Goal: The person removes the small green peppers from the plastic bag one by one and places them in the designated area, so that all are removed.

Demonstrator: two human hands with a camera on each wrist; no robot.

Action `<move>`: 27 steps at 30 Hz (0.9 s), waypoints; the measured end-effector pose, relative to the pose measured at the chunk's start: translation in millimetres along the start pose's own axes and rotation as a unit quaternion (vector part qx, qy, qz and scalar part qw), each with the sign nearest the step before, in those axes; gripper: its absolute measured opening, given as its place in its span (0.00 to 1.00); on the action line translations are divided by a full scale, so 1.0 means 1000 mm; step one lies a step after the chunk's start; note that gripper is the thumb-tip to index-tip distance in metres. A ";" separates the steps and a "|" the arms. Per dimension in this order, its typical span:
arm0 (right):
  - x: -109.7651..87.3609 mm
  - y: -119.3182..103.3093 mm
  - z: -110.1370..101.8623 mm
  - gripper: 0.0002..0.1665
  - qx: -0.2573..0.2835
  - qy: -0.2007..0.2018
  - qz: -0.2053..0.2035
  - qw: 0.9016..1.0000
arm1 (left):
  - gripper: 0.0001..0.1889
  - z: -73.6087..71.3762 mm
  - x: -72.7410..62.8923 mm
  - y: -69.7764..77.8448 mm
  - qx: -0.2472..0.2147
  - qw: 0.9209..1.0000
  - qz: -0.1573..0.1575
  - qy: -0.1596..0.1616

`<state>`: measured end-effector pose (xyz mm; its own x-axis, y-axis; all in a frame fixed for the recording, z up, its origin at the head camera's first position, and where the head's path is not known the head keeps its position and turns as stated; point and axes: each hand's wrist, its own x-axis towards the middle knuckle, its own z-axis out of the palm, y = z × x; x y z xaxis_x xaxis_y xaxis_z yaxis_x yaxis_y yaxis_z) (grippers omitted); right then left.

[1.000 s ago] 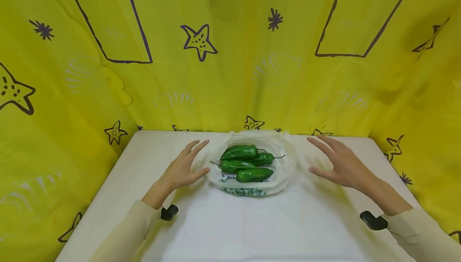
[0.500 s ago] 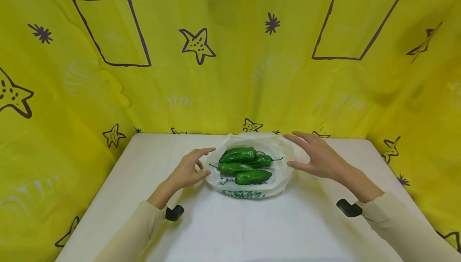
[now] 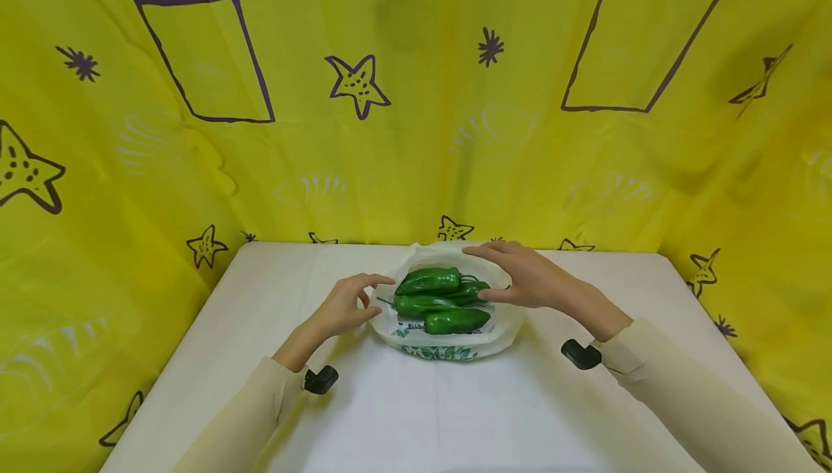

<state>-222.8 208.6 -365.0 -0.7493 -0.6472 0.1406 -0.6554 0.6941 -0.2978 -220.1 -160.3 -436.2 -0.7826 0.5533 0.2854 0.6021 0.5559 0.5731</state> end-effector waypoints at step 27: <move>0.076 -0.013 0.046 0.34 0.109 -0.121 0.012 0.987 | 0.28 0.001 0.006 0.005 -0.102 0.986 -0.135 0.005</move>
<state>-267.0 136.2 -393.7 -0.7027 -0.7057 -0.0903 -0.5817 0.6430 -0.4982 -221.6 -154.0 -432.5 -0.9116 0.3966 0.1082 0.3287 0.5450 0.7713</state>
